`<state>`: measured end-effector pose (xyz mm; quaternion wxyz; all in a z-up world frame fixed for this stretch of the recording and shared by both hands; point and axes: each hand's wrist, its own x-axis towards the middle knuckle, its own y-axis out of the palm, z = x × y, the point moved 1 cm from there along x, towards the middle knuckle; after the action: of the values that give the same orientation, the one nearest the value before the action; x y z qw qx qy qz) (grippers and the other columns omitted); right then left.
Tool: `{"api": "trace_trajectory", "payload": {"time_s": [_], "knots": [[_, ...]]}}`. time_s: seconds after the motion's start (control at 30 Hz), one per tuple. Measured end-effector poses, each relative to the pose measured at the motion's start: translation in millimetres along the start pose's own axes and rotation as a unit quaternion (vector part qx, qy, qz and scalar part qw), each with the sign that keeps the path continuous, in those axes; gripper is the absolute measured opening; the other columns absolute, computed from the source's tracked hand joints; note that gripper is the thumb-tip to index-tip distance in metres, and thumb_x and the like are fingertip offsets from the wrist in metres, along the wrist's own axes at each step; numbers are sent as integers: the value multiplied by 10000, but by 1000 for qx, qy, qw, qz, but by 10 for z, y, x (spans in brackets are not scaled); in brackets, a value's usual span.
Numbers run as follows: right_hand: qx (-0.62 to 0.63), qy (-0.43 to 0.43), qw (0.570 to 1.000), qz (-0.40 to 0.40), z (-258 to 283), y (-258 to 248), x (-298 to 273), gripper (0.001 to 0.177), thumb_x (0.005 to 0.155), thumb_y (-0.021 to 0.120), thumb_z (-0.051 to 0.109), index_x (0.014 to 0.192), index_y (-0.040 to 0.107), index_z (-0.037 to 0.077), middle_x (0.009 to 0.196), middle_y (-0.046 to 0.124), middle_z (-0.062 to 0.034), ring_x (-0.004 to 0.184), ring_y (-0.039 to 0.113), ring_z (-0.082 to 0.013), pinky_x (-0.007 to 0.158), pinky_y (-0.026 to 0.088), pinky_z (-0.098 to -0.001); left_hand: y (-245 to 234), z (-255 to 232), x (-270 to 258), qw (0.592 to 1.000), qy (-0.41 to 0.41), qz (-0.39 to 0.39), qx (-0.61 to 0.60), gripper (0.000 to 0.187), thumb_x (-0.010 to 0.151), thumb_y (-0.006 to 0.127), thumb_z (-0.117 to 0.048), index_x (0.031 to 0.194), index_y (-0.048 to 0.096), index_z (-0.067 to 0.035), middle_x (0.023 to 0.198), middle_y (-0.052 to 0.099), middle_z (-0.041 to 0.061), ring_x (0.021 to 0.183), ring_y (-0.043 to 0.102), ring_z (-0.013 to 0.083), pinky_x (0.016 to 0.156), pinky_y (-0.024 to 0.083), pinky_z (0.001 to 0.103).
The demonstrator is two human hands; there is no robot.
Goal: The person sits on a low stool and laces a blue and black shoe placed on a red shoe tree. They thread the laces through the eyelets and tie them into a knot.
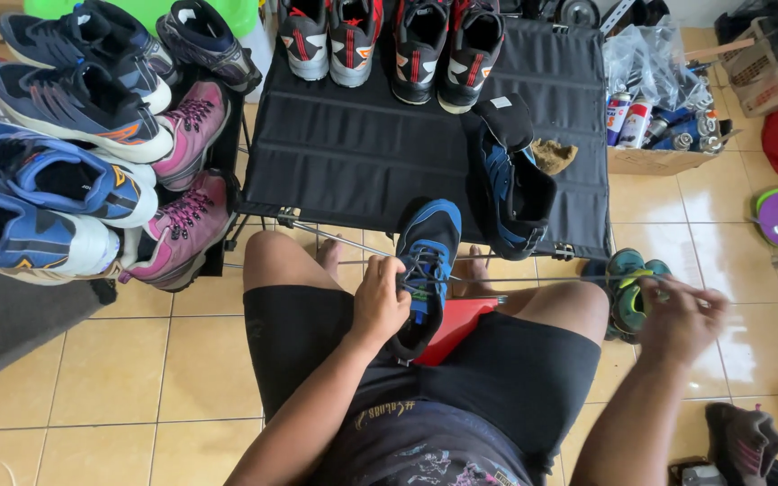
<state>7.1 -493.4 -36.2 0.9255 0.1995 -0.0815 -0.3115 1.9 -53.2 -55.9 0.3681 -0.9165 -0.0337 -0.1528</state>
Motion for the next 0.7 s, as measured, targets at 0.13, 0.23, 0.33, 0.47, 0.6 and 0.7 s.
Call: {"api": "trace_trajectory", "payload": {"time_s": [0.13,0.23,0.33,0.47,0.6,0.7], "knots": [[-84,-43,988,-119,126,-448,230,351,987,604,-122,1075,413,160,1041,615,-63,999,721,-175,880,717,-312,-5,-39,13,1000,-8,-8,-21,565,670,676,68,1183,488,-76,1092,547,162,903,638,354,775,566,438],[-314,-157,930,-105,-232,-679,327,259,964,573,-116,1077,442,76,1041,531,-89,911,571,-178,843,581,-306,64,19,-12,1000,-2,7,-5,566,701,708,30,1215,498,-77,1110,606,162,973,658,351,821,567,431],[-554,-322,767,-45,-666,-507,228,256,856,693,-13,1072,604,92,1026,556,-72,965,528,-243,877,477,-350,173,111,-3,997,-54,47,11,542,757,721,-38,1249,503,-98,1118,637,150,1029,681,353,851,585,449],[-679,-272,656,185,-620,833,-669,386,742,857,116,1090,717,209,961,728,6,877,697,-291,793,577,-457,191,88,-23,991,-102,78,39,455,806,729,-116,1233,571,-122,1105,652,114,1042,696,322,844,599,430],[-443,-129,782,419,-680,1832,-1476,511,718,673,-110,1180,671,109,1072,717,-158,955,698,-465,737,617,-539,230,162,-46,993,-97,63,38,503,797,752,-95,1264,565,-87,1135,661,154,1070,688,359,868,590,463],[-526,-191,733,387,-1139,1708,-1483,216,900,722,273,1097,661,210,902,608,-40,914,667,-342,779,575,-406,204,193,-42,994,-68,44,67,595,785,757,-82,1334,529,-75,1113,673,170,1025,700,367,840,602,477]]}}
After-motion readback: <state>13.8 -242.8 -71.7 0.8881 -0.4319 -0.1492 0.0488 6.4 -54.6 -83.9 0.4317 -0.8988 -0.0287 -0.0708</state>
